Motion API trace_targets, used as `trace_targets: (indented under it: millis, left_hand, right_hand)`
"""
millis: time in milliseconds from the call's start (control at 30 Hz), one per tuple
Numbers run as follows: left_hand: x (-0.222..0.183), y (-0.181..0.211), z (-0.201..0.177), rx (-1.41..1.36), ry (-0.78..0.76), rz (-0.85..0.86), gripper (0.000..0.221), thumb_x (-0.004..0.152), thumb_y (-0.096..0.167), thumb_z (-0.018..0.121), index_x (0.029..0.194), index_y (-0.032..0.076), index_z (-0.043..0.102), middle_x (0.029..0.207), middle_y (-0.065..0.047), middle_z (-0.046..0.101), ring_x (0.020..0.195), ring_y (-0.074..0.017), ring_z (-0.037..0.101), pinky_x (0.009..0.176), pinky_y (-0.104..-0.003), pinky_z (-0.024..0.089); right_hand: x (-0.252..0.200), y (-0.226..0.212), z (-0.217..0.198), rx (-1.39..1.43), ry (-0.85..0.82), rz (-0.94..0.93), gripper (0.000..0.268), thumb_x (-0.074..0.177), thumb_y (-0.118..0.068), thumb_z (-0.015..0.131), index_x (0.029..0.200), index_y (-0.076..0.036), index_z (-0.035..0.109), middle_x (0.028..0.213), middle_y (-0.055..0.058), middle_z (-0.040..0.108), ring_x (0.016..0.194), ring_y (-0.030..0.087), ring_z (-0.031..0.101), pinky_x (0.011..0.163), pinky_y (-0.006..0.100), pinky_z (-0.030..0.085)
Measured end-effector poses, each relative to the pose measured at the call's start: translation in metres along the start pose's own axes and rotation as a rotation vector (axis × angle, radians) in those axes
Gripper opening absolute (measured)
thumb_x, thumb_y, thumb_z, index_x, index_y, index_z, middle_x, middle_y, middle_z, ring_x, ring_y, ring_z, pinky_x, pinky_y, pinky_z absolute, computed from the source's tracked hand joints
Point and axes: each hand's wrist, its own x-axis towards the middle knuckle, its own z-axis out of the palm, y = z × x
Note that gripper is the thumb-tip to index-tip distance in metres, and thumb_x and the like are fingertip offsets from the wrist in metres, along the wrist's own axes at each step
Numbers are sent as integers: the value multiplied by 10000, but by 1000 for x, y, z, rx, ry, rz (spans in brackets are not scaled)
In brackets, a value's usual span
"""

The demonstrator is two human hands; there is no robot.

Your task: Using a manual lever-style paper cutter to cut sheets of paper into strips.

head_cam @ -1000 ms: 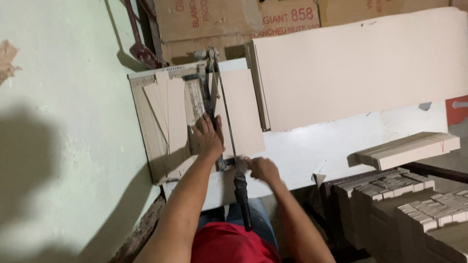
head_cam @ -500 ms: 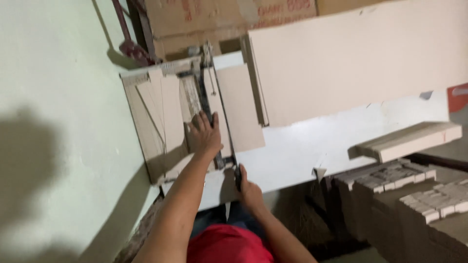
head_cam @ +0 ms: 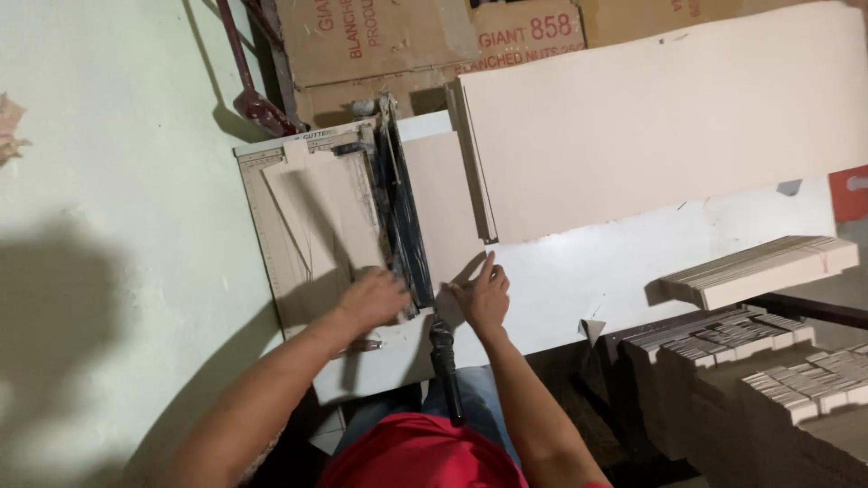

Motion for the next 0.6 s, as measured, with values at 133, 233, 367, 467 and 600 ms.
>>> trace_targets:
  millis: [133,233,367,467,600]
  left_hand:
    - [-46,-43,8,-88,-353,-205,137,905,244,651,1039,248,629,1116,-40,633,1030,-271,625,857,-463,477]
    - [-52,-56,-1,-86,-399,-282,279,954,264,655,1217,217,574,1341,-61,511,1241,-281,556,953,-440,465]
    - [-30,-51,-51,-253,-429,-449,291,1041,292,529,1315,201,559,1485,-83,429,1356,-274,459,1078,-449,373]
    - [-1,-47,-47,-334,-392,-640,320,1035,313,551,1326,181,557,1468,-96,431,1340,-283,448,1083,-459,350]
    - [29,-36,-33,-422,-187,-741,423,988,214,628,1387,151,502,1391,-155,429,1329,-354,412,1038,-517,360]
  right_hand:
    - [41,28,37,79,114,-95,762,970,-296,687,1598,-128,290,1249,142,527,1210,336,562,981,506,565]
    - [27,23,-8,537,127,-147,452,1050,-147,569,1487,-130,453,1125,154,585,1031,356,663,836,484,621]
    - [8,49,-11,924,-72,-114,447,1069,-187,557,1506,-167,464,1123,162,673,948,257,663,756,364,640]
    - [-19,34,-9,1017,-180,-14,503,1070,-213,529,1559,-191,413,1233,247,664,1011,324,692,825,446,634]
    - [-15,5,-10,964,-213,-53,533,1076,-226,536,1584,-172,382,1100,159,669,945,236,666,826,400,633]
